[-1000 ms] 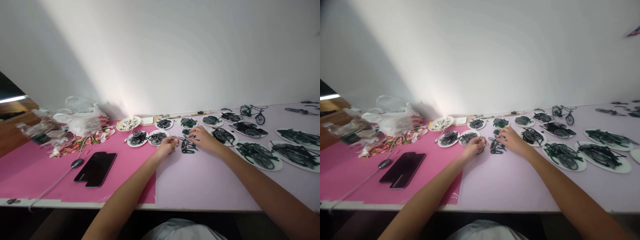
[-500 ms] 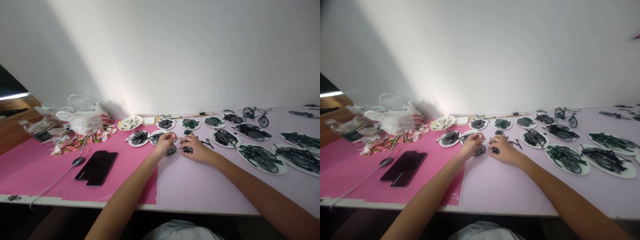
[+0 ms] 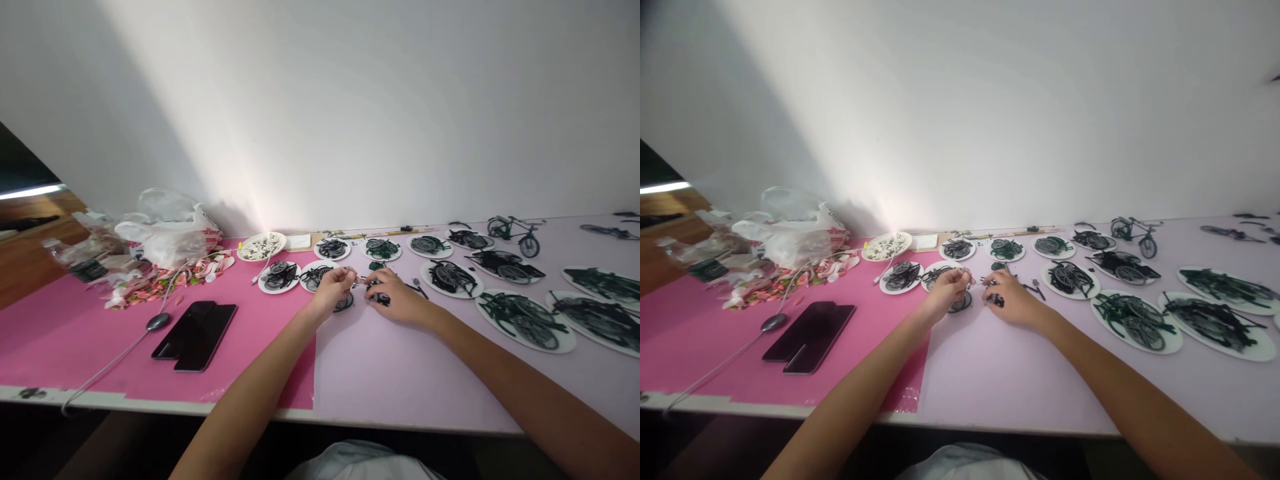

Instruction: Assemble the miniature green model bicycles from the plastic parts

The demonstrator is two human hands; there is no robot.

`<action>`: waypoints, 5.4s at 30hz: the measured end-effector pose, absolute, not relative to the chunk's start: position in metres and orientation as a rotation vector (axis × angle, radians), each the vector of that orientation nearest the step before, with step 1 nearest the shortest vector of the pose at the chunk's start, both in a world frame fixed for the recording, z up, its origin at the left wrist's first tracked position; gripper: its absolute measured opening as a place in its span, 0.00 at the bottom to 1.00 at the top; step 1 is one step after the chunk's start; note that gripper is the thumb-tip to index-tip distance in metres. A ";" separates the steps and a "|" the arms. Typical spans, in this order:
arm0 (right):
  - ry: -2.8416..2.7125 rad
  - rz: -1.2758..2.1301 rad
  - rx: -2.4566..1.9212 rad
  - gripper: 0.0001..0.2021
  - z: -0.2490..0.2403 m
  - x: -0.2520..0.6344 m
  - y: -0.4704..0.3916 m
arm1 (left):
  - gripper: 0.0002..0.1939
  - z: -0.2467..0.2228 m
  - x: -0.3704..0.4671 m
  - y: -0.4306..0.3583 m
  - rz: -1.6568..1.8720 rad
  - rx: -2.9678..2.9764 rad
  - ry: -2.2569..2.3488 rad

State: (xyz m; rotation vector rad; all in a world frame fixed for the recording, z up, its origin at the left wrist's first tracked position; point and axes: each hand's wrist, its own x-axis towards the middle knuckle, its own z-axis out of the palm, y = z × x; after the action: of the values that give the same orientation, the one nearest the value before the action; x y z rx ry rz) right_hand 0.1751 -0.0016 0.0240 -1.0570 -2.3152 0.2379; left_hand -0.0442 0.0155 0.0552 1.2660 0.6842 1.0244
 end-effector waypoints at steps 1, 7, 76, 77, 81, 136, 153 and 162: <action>-2.315 0.240 -1.062 0.06 0.025 0.175 -0.002 | 0.32 0.054 -0.044 0.016 1.027 1.266 0.685; -2.320 0.243 -1.048 0.07 0.022 0.174 0.000 | 0.34 0.054 -0.044 0.016 1.026 1.255 0.703; -2.285 0.145 -0.851 0.06 0.012 0.152 0.000 | 0.29 0.052 -0.043 0.013 0.919 1.123 0.550; -2.288 0.145 -0.855 0.06 0.011 0.153 0.000 | 0.29 0.052 -0.043 0.013 0.917 1.129 0.544; -2.306 0.145 -0.895 0.06 0.011 0.153 0.001 | 0.28 0.053 -0.044 0.012 0.900 1.155 0.555; -1.907 0.062 -0.781 0.07 0.044 0.151 -0.012 | 0.30 0.058 -0.043 0.006 0.877 1.260 0.663; -1.923 0.100 -0.789 0.04 0.037 0.152 -0.009 | 0.29 0.051 -0.042 0.009 0.889 1.272 0.661; -1.884 0.033 -0.786 0.03 0.040 0.149 -0.010 | 0.30 0.048 -0.042 0.012 0.921 1.233 0.649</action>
State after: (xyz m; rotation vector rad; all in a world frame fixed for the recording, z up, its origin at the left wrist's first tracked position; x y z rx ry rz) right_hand 0.1494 -0.0103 0.0396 -0.7862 -1.8840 0.0328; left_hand -0.0416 0.0124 0.0483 1.2334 0.6491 0.9207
